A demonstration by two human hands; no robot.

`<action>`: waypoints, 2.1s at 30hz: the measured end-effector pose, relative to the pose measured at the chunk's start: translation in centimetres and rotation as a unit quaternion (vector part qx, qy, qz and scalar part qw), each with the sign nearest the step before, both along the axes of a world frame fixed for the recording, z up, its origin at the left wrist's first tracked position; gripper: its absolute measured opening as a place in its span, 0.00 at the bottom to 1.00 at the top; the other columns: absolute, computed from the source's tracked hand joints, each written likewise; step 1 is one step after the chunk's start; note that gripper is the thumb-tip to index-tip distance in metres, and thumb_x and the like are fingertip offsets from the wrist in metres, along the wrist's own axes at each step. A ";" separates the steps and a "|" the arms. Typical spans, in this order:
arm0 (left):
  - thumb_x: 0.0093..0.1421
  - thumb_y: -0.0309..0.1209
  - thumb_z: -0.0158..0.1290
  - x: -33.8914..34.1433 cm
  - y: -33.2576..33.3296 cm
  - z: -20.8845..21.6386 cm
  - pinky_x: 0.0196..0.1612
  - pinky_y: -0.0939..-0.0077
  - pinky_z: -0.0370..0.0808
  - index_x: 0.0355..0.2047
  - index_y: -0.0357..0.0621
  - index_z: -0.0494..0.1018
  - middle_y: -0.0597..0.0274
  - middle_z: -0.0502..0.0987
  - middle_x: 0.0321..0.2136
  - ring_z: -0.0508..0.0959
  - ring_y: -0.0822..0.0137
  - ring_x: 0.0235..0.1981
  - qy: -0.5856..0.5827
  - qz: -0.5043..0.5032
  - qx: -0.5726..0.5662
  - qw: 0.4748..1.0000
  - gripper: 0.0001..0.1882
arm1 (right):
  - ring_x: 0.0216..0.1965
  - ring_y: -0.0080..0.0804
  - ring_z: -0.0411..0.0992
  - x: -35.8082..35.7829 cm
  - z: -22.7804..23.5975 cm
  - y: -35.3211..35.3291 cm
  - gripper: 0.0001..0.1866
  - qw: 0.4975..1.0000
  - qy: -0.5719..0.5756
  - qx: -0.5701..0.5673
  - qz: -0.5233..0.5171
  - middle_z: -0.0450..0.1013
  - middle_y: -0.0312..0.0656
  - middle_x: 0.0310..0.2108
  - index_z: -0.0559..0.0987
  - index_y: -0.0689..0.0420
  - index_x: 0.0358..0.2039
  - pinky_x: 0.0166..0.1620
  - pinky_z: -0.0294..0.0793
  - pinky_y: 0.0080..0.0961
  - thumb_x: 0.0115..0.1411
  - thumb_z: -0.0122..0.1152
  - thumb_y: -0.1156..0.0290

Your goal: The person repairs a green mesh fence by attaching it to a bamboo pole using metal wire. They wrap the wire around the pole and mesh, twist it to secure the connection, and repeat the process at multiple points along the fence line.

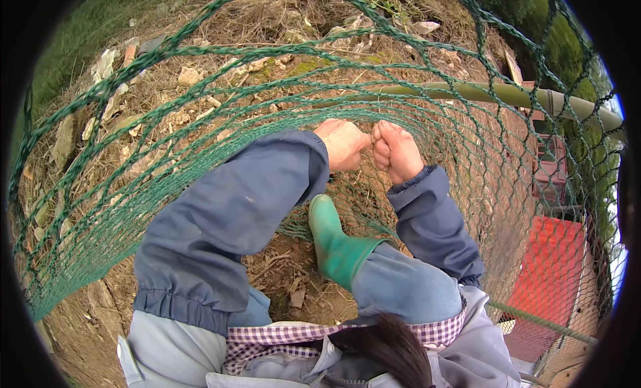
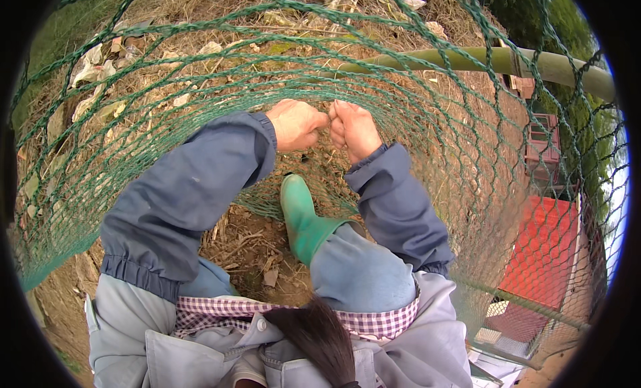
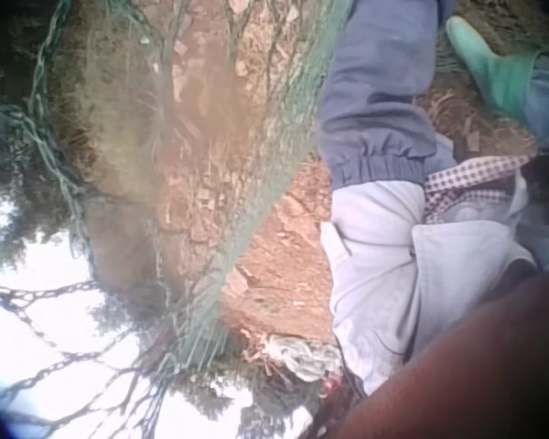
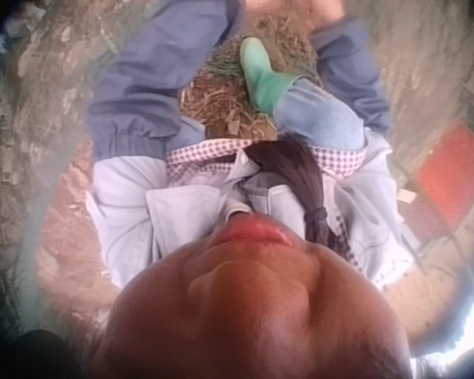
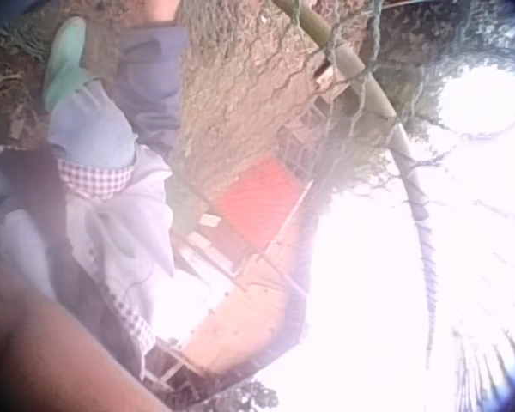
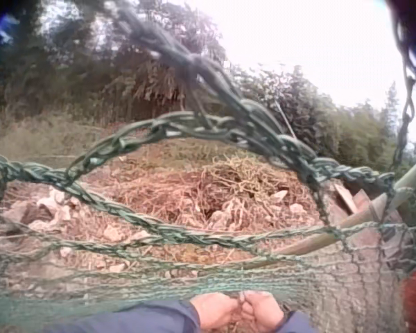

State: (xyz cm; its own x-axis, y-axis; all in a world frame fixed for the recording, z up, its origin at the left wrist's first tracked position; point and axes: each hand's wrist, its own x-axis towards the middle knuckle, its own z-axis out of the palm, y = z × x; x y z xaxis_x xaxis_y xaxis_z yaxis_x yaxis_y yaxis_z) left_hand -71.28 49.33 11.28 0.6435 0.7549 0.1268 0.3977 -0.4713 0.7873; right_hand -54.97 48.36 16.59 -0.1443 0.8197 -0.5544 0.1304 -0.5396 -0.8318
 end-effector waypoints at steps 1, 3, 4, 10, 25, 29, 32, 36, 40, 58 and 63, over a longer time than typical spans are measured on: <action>0.47 0.28 0.50 -0.1 0.3 0.2 0.29 0.61 0.74 0.31 0.45 0.74 0.53 0.76 0.23 0.77 0.51 0.25 0.018 0.001 -0.048 0.999 0.09 | 0.11 0.17 0.48 0.1 -0.3 0.0 0.16 1.000 -0.011 0.004 -0.008 0.53 0.27 0.11 0.67 0.55 0.25 0.15 0.47 0.19 0.67 0.39 0.62; 0.58 0.36 0.45 0.0 1.1 0.6 0.30 0.71 0.75 0.33 0.44 0.75 0.60 0.78 0.27 0.78 0.66 0.27 -0.065 0.050 -0.278 0.957 0.12 | 0.15 0.24 0.58 0.1 -0.8 0.0 0.17 0.982 -0.164 0.088 0.029 0.61 0.34 0.15 0.71 0.58 0.28 0.20 0.57 0.24 0.66 0.40 0.60; 0.59 0.37 0.45 0.2 1.4 0.8 0.31 0.72 0.76 0.34 0.42 0.76 0.60 0.78 0.28 0.78 0.68 0.28 -0.109 0.061 -0.322 0.938 0.14 | 0.19 0.31 0.64 0.2 -0.9 0.1 0.18 0.953 -0.260 0.146 0.056 0.66 0.39 0.17 0.73 0.59 0.30 0.25 0.63 0.28 0.65 0.40 0.59; 0.60 0.37 0.45 2.5 3.5 1.0 0.34 0.74 0.77 0.37 0.36 0.76 0.59 0.78 0.31 0.79 0.68 0.31 -0.203 0.129 -0.331 0.913 0.17 | 0.34 0.50 0.73 0.1 -0.6 -0.1 0.18 0.877 -0.394 0.231 0.152 0.74 0.52 0.29 0.77 0.56 0.39 0.37 0.71 0.38 0.64 0.41 0.59; 0.57 0.50 0.47 1.4 4.7 4.4 0.48 0.64 0.70 0.37 0.48 0.78 0.54 0.78 0.38 0.77 0.55 0.42 0.116 0.100 -0.083 0.985 0.21 | 0.16 0.48 0.71 -0.2 -0.3 -0.3 0.12 0.658 -0.550 0.437 0.269 0.70 0.50 0.14 0.72 0.58 0.21 0.20 0.69 0.41 0.58 0.49 0.66; 0.53 0.38 0.51 3.2 4.6 3.3 0.45 0.63 0.72 0.32 0.42 0.78 0.50 0.78 0.38 0.76 0.51 0.42 0.082 0.164 0.012 0.983 0.13 | 0.18 0.51 0.70 0.2 -0.2 -0.6 0.10 0.680 -0.549 0.411 0.260 0.70 0.51 0.15 0.73 0.58 0.24 0.22 0.69 0.43 0.57 0.51 0.66; 0.52 0.31 0.49 3.6 4.0 3.6 0.43 0.61 0.73 0.36 0.40 0.76 0.46 0.77 0.38 0.76 0.48 0.40 0.083 0.154 0.006 0.985 0.14 | 0.19 0.52 0.70 -0.2 -0.1 -0.5 0.12 0.688 -0.541 0.414 0.250 0.70 0.52 0.16 0.74 0.59 0.23 0.24 0.69 0.44 0.56 0.52 0.63; 0.51 0.29 0.48 3.6 4.5 5.0 0.44 0.61 0.74 0.40 0.39 0.75 0.46 0.77 0.38 0.77 0.49 0.41 0.106 0.163 -0.062 0.979 0.15 | 0.20 0.53 0.71 -1.0 0.2 -0.1 0.15 0.684 -0.524 0.442 0.247 0.70 0.53 0.16 0.75 0.59 0.19 0.24 0.69 0.44 0.55 0.52 0.62; 0.51 0.31 0.49 2.8 5.3 5.2 0.44 0.62 0.74 0.33 0.40 0.78 0.45 0.77 0.36 0.77 0.49 0.40 0.134 0.115 -0.011 0.984 0.12 | 0.17 0.52 0.70 -1.5 0.4 0.2 0.14 0.675 -0.552 0.400 0.282 0.70 0.52 0.14 0.74 0.59 0.17 0.23 0.68 0.44 0.56 0.52 0.64; 0.62 0.38 0.40 1.6 6.7 1.7 0.29 0.66 0.73 0.39 0.43 0.74 0.56 0.75 0.25 0.76 0.63 0.21 0.019 0.056 -0.189 0.980 0.16 | 0.16 0.35 0.65 1.8 -0.1 0.1 0.16 0.908 -0.321 0.262 0.060 0.65 0.41 0.15 0.70 0.60 0.23 0.23 0.64 0.31 0.60 0.51 0.60; 0.57 0.34 0.43 3.5 6.1 0.3 0.35 0.58 0.72 0.33 0.42 0.74 0.45 0.76 0.31 0.76 0.48 0.30 0.077 0.137 0.072 0.985 0.13 | 0.15 0.22 0.52 1.3 -0.1 0.6 0.14 0.980 0.035 0.059 -0.187 0.51 0.27 0.14 0.63 0.51 0.20 0.20 0.52 0.25 0.62 0.45 0.63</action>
